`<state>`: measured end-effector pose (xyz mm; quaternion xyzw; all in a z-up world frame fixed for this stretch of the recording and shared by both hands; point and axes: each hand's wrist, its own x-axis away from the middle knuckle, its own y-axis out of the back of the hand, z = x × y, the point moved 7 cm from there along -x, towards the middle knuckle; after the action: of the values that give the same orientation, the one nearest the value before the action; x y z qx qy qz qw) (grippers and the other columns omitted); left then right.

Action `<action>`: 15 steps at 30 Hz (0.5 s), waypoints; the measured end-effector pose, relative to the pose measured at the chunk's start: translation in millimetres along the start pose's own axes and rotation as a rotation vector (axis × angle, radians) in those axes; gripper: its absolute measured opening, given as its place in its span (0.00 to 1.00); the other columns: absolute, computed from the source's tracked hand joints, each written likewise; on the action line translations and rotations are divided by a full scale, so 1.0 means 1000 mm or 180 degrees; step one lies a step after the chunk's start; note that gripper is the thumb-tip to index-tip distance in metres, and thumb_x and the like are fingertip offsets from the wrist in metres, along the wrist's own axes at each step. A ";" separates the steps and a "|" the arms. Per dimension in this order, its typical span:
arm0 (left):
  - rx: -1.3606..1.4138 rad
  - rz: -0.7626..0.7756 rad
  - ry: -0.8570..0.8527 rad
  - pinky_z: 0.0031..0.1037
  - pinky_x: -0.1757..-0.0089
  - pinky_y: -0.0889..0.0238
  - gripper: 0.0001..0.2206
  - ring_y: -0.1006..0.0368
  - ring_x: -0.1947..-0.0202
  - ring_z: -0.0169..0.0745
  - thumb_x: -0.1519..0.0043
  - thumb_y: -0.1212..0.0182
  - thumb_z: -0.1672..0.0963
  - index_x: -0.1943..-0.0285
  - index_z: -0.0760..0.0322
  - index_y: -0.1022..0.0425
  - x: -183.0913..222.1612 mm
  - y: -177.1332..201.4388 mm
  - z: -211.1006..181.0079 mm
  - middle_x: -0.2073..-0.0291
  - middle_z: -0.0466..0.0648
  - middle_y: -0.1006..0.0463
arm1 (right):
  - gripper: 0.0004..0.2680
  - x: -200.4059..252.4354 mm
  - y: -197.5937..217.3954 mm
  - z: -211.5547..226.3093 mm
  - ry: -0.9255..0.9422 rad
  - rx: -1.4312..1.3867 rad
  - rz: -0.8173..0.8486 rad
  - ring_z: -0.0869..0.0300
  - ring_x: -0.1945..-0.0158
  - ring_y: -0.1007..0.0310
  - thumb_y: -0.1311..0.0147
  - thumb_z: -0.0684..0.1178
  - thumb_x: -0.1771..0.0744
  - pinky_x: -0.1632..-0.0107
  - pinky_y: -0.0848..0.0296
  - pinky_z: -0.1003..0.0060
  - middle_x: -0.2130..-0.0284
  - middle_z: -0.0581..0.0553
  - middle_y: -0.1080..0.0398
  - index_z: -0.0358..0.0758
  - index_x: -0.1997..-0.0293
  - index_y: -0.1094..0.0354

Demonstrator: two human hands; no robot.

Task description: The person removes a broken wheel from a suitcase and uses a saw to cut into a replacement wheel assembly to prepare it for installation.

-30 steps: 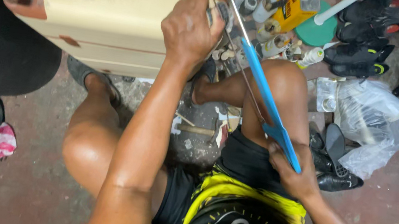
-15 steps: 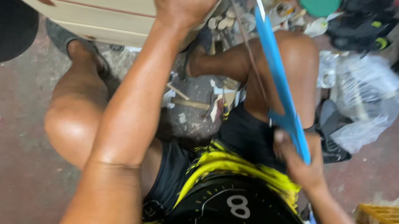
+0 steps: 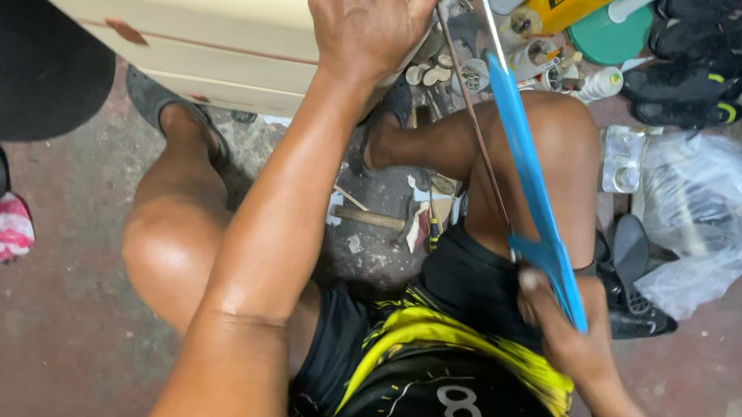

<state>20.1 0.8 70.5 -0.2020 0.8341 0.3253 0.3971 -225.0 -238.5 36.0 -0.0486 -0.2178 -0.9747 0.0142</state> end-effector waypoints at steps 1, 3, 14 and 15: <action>0.0018 0.0112 -0.0009 0.43 0.64 0.32 0.08 0.25 0.65 0.56 0.38 0.40 0.53 0.60 0.62 0.24 0.000 -0.004 -0.004 0.69 0.53 0.22 | 0.11 -0.028 -0.008 0.001 0.0090 0.0064 -0.0060 0.66 0.75 0.41 0.48 0.50 0.28 0.71 0.40 0.68 0.78 0.53 0.38 0.37 0.68 0.34; 0.0019 0.0356 0.0017 0.44 0.66 0.32 0.11 0.25 0.67 0.58 0.39 0.40 0.53 0.58 0.66 0.25 0.005 -0.011 -0.007 0.71 0.55 0.24 | 0.12 -0.105 -0.022 0.002 0.0104 0.0034 -0.0135 0.66 0.74 0.41 0.48 0.51 0.27 0.70 0.39 0.68 0.77 0.53 0.38 0.38 0.68 0.34; 0.0063 0.0142 0.0231 0.44 0.63 0.31 0.08 0.24 0.64 0.55 0.40 0.38 0.52 0.59 0.57 0.23 -0.005 0.004 0.008 0.69 0.51 0.21 | 0.08 0.003 -0.004 0.006 0.0161 -0.0023 0.0135 0.68 0.77 0.41 0.52 0.47 0.31 0.73 0.42 0.69 0.81 0.54 0.39 0.35 0.67 0.32; 0.0310 0.0227 0.0168 0.44 0.62 0.31 0.08 0.24 0.64 0.55 0.41 0.39 0.53 0.58 0.57 0.23 -0.009 0.000 0.005 0.69 0.51 0.21 | 0.09 -0.010 -0.014 0.007 0.0166 -0.0027 0.0104 0.68 0.77 0.41 0.51 0.47 0.30 0.73 0.42 0.69 0.81 0.54 0.39 0.35 0.67 0.32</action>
<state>28.3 4.9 74.9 -0.1611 0.8658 0.2928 0.3724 -214.8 -222.6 35.7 -0.0268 -0.2124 -0.9762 0.0355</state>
